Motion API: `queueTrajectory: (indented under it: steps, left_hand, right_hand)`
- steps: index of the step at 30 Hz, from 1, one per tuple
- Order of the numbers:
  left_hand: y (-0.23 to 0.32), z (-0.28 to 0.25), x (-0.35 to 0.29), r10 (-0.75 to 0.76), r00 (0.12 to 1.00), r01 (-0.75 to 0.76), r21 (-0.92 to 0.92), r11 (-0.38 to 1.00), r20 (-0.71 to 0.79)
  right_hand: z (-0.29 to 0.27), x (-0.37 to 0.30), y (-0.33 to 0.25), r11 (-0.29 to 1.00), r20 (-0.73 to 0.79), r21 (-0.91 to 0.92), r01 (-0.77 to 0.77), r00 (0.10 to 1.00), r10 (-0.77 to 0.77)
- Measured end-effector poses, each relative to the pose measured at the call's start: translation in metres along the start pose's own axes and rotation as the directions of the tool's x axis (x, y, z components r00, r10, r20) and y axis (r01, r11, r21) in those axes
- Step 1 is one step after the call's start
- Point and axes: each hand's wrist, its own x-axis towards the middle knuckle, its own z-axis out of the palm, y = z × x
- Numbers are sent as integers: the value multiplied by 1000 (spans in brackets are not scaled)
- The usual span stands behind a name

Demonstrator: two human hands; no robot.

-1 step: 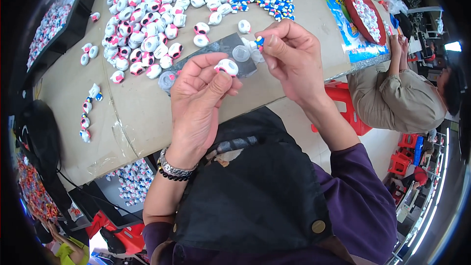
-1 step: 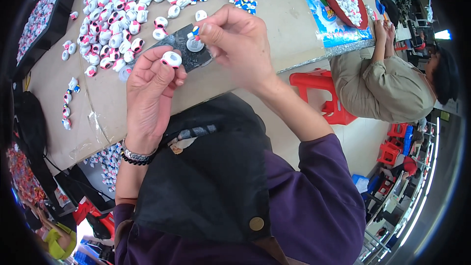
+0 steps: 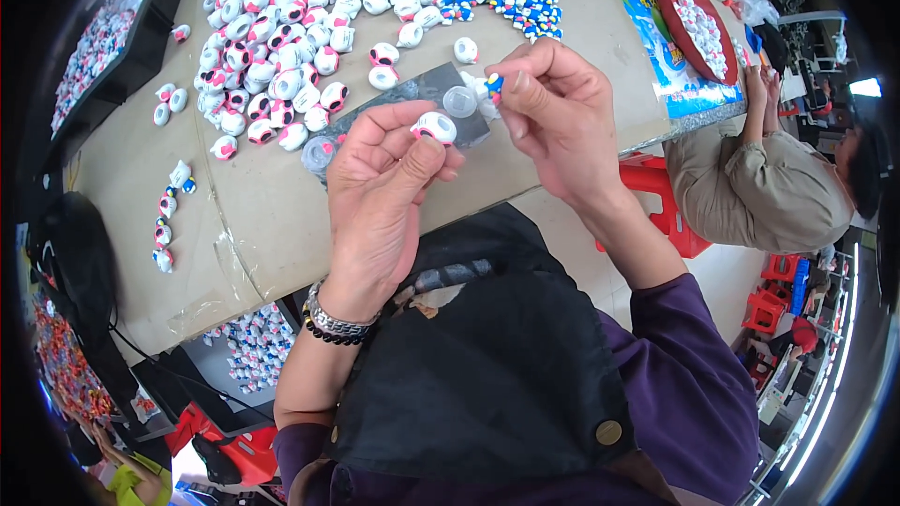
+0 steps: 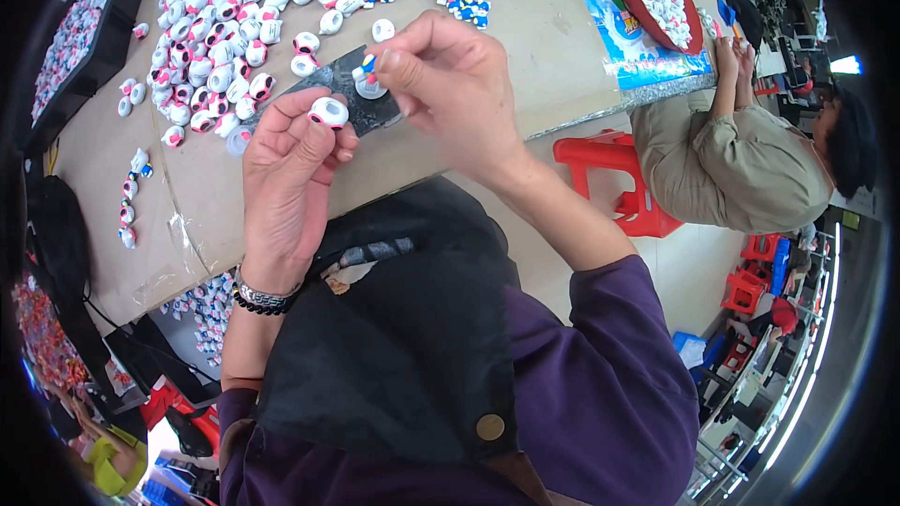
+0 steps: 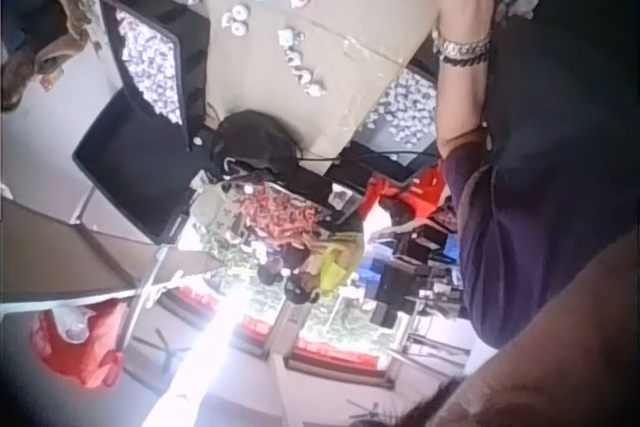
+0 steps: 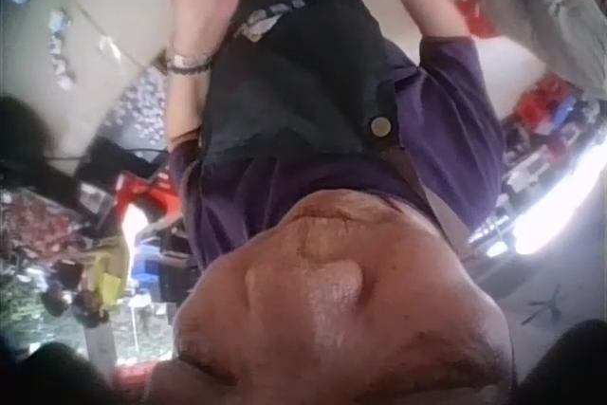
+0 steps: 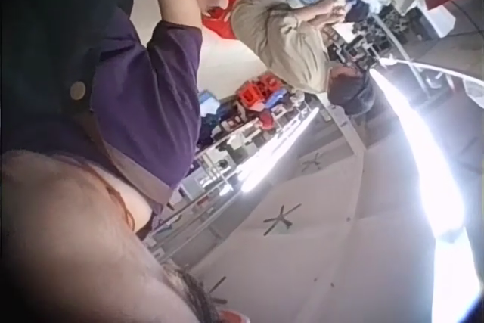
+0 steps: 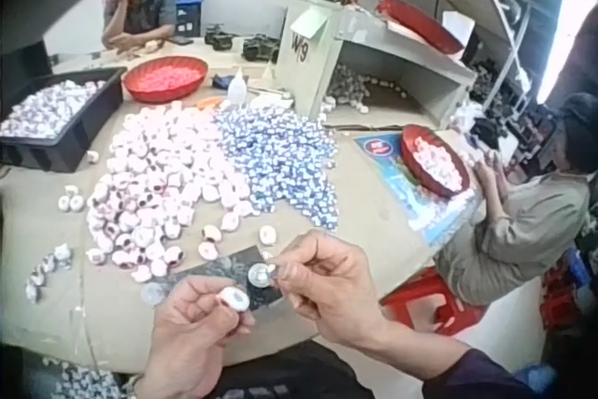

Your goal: The person assembles toy figurines by dipping small components into adhesive and inserting them into figurine heads by hand, pausing to empty a bowl of figurine parts onto the table.

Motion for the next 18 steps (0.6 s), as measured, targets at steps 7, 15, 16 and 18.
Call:
queueTrajectory:
  steps: [7, 15, 16, 18]
  left_hand:
    - [-8, 4, -3, 110, 994, -110, 73, 991, -4]
    - [-6, 6, -11, 153, 988, -156, 155, 976, 29]
    - [-6, 7, -13, 171, 985, -175, 199, 964, 37]
    - [-8, 4, -17, 197, 979, -206, 225, 952, 60]
  right_hand:
    - [5, -13, 6, 989, 89, -26, 146, 986, -143]
    - [7, -22, 8, 941, 189, -231, 246, 960, -205]
    - [7, -24, 8, 934, 194, -248, 255, 958, -210]
    - [9, -28, 11, 926, 198, -267, 267, 956, -218]
